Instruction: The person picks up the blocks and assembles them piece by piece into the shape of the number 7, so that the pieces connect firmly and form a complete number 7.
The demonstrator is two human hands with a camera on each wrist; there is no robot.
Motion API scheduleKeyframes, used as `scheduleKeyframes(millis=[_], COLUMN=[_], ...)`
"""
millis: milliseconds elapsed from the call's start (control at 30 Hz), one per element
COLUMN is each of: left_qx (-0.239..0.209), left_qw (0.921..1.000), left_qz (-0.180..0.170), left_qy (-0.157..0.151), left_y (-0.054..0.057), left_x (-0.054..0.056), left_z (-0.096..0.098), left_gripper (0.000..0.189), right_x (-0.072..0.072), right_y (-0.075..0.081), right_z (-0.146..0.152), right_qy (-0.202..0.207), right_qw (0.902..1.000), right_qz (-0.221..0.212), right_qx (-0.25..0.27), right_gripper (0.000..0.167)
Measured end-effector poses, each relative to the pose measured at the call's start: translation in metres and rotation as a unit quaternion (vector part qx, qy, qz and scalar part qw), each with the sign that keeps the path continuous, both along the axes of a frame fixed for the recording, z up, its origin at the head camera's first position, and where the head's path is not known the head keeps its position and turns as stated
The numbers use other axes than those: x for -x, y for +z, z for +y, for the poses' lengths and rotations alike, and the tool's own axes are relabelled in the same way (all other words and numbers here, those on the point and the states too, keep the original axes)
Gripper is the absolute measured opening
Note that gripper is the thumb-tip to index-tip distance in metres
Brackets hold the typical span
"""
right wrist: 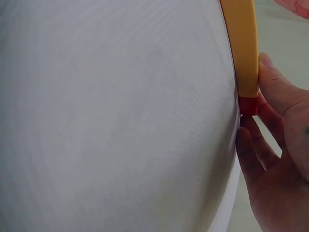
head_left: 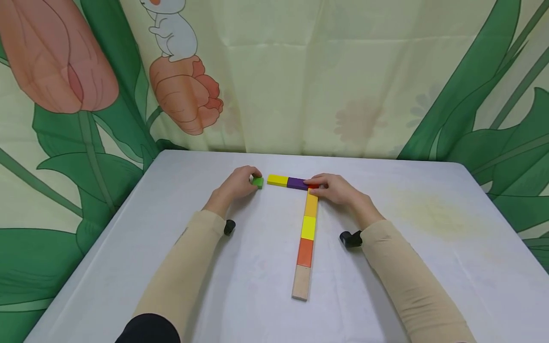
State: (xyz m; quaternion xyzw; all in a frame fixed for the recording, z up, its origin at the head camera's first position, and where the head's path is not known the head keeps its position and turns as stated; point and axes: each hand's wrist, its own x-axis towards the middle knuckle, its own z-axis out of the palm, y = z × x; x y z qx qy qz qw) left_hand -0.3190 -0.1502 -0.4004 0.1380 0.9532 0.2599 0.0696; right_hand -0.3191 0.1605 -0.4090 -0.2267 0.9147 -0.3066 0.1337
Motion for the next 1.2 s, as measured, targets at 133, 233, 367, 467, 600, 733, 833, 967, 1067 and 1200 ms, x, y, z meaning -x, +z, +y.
scheduleKeyframes(millis=[133,233,367,467,600,733,833,967,1067,1200], left_qx=[0.014,0.023,0.026,0.026,0.021,0.015,0.014,0.017,0.019,0.025], left_qw=[0.9999,0.9997,0.9996,0.9996,0.9997,0.9998,0.9998,0.9997,0.9996,0.9995], left_qz=[-0.009,-0.012,-0.011,-0.011,-0.010,-0.011,-0.012,-0.015,-0.016,-0.015], left_qy=[0.001,0.000,-0.001,-0.005,-0.008,-0.005,-0.004,-0.008,-0.012,-0.015], left_y=[0.001,0.001,0.001,0.000,0.000,0.000,-0.001,-0.002,-0.001,-0.001], left_x=[0.005,0.010,0.015,0.017,0.017,0.017,0.019,0.020,0.021,0.022], left_z=[0.003,0.007,0.010,0.011,0.011,0.011,0.011,0.012,0.012,0.012], left_gripper=[0.035,0.036,0.036,0.036,0.036,0.036,0.036,0.036,0.036,0.035], right_x=[0.000,0.001,0.001,0.001,0.001,0.001,0.001,0.001,0.000,0.000], right_y=[-0.001,-0.001,-0.001,-0.001,-0.001,-0.002,-0.002,-0.002,-0.002,-0.002], right_z=[0.000,0.001,0.001,0.001,0.001,0.000,0.000,0.000,0.000,0.000], right_qy=[-0.002,-0.003,-0.004,-0.007,-0.001,0.007,0.009,0.009,0.006,0.004], right_qw=[1.0000,1.0000,1.0000,0.9999,1.0000,1.0000,0.9999,0.9999,0.9999,0.9999], right_qz=[-0.001,-0.003,-0.003,-0.004,-0.002,0.001,0.003,0.005,0.005,0.003], right_qx=[-0.001,-0.003,-0.007,-0.008,-0.006,-0.005,-0.007,-0.009,-0.012,-0.011], right_gripper=[0.041,0.042,0.042,0.042,0.042,0.042,0.042,0.042,0.042,0.043])
